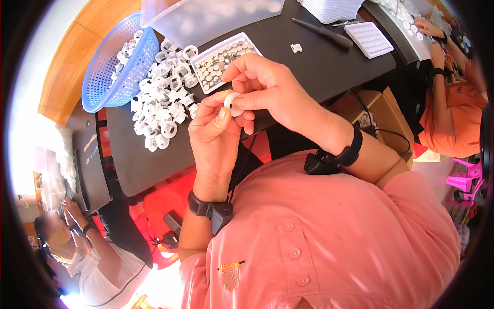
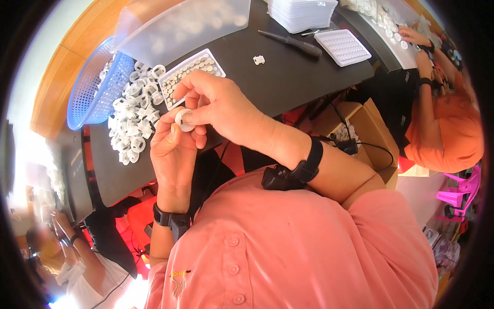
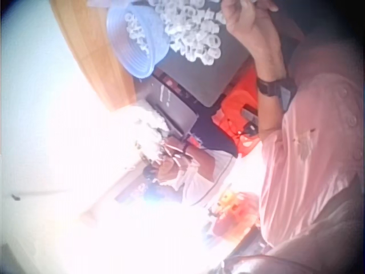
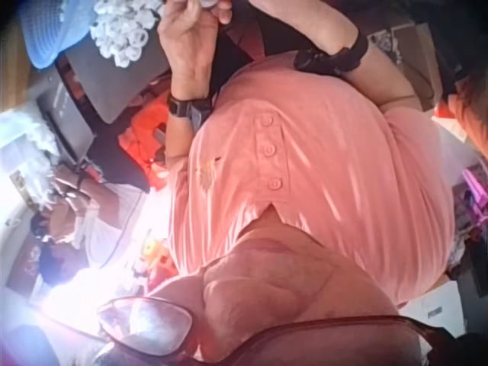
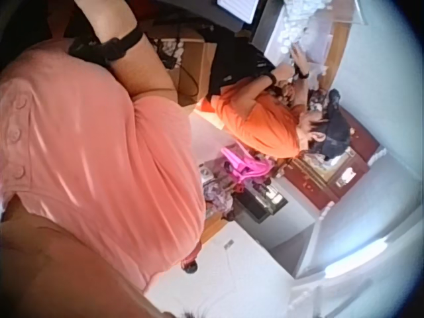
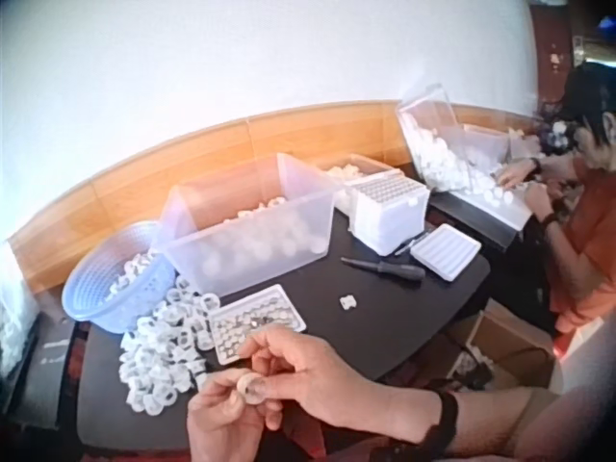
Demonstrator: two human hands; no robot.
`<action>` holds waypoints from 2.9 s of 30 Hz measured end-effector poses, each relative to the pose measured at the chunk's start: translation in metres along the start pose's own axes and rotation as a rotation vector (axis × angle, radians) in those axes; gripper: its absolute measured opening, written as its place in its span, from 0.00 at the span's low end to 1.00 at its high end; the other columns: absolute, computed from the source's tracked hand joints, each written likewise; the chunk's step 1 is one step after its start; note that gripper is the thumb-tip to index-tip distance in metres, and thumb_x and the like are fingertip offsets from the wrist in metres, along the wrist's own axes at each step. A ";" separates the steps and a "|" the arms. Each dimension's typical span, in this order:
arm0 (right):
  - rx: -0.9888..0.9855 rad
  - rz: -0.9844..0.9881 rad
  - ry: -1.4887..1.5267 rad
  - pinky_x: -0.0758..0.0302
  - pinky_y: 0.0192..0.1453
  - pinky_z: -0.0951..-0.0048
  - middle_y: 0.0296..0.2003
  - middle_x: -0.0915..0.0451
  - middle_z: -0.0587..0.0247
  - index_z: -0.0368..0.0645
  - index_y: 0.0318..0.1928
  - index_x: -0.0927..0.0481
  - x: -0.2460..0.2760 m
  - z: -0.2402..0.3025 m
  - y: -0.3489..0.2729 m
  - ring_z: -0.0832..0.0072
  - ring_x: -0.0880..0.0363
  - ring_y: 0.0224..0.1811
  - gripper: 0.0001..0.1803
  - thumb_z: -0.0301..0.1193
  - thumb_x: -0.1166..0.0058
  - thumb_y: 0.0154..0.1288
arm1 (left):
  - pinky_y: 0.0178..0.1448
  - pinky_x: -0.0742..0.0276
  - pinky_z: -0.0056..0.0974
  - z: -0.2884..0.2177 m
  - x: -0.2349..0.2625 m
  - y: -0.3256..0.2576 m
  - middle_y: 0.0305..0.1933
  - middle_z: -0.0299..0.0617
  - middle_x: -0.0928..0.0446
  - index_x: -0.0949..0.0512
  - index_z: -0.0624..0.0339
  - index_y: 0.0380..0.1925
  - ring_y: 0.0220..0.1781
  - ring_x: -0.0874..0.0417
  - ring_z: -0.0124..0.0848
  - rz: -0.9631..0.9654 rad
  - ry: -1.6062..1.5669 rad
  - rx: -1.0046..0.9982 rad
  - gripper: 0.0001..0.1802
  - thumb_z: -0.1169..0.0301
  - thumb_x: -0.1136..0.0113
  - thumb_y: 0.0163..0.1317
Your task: Manually assembling small white plastic component housings by inserting metal contacts and snapping plastic pieces together.
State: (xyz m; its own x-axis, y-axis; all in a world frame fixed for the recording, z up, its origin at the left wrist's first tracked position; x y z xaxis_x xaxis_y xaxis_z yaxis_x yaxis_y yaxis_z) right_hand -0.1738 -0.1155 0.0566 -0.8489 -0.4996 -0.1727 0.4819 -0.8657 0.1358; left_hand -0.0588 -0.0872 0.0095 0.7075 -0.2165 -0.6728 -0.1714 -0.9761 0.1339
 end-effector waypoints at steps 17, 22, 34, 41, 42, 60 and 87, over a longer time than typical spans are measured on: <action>0.063 0.028 0.104 0.23 0.25 0.77 0.27 0.30 0.67 0.32 0.53 0.28 -0.002 -0.002 0.005 0.81 0.23 0.21 0.16 0.19 0.45 0.65 | 0.37 0.21 0.42 -0.002 0.001 0.000 0.46 0.51 0.19 0.22 0.66 0.53 0.35 0.17 0.41 -0.023 -0.019 -0.014 0.16 0.68 0.39 0.69; 0.309 -0.228 -0.474 0.21 0.41 0.58 0.38 0.18 0.58 0.46 0.47 0.25 -0.009 0.014 -0.013 0.56 0.16 0.39 0.12 0.21 0.45 0.63 | 0.38 0.20 0.41 0.000 -0.001 0.000 0.46 0.51 0.19 0.23 0.67 0.53 0.35 0.17 0.41 -0.073 -0.043 0.002 0.17 0.69 0.39 0.69; 0.162 -0.173 0.013 0.25 0.27 0.76 0.29 0.25 0.66 0.35 0.46 0.26 0.002 -0.009 -0.009 0.80 0.22 0.21 0.12 0.21 0.39 0.63 | 0.41 0.22 0.40 0.000 -0.002 0.002 0.43 0.48 0.20 0.24 0.67 0.55 0.35 0.20 0.38 -0.010 -0.093 0.006 0.17 0.69 0.42 0.71; 0.470 -0.302 -0.400 0.22 0.41 0.77 0.37 0.20 0.65 0.38 0.41 0.19 0.009 0.016 -0.020 0.79 0.20 0.36 0.07 0.20 0.36 0.63 | 0.45 0.24 0.38 -0.001 0.000 0.004 0.49 0.46 0.20 0.23 0.66 0.55 0.42 0.22 0.36 -0.061 -0.164 -0.036 0.16 0.72 0.42 0.70; 0.470 -0.299 -0.402 0.22 0.41 0.77 0.37 0.20 0.65 0.38 0.41 0.19 0.009 0.017 -0.020 0.79 0.20 0.36 0.07 0.20 0.36 0.63 | 0.45 0.24 0.38 -0.001 0.002 0.003 0.49 0.46 0.20 0.23 0.66 0.55 0.42 0.22 0.36 -0.062 -0.166 -0.039 0.16 0.72 0.42 0.70; 0.714 -0.340 -0.672 0.28 0.40 0.65 0.31 0.25 0.64 0.45 0.32 0.22 0.000 0.039 -0.029 0.62 0.23 0.33 0.11 0.18 0.37 0.51 | 0.40 0.26 0.36 0.000 0.007 -0.002 0.45 0.45 0.17 0.20 0.65 0.52 0.41 0.20 0.33 -0.102 -0.110 -0.020 0.15 0.75 0.37 0.66; 0.334 0.027 -0.580 0.23 0.31 0.74 0.27 0.19 0.59 0.37 0.33 0.21 -0.001 0.037 -0.004 0.72 0.16 0.27 0.03 0.17 0.42 0.62 | 0.39 0.25 0.36 0.002 0.002 0.004 0.45 0.51 0.18 0.22 0.72 0.52 0.41 0.19 0.37 -0.056 -0.085 0.039 0.16 0.76 0.39 0.66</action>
State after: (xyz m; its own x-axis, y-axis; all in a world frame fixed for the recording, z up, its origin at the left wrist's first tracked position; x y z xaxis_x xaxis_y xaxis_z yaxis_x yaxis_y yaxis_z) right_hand -0.1823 -0.1106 0.0920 -0.8614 -0.3425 0.3751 0.4911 -0.7500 0.4431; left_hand -0.0589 -0.0912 0.0070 0.6560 -0.1578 -0.7381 -0.1614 -0.9846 0.0670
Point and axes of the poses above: each hand's wrist, its own y-axis towards the middle knuckle, its own x-axis out of the back of the hand, z = x × y, the point moved 8 cm from there along y, towards the middle knuckle
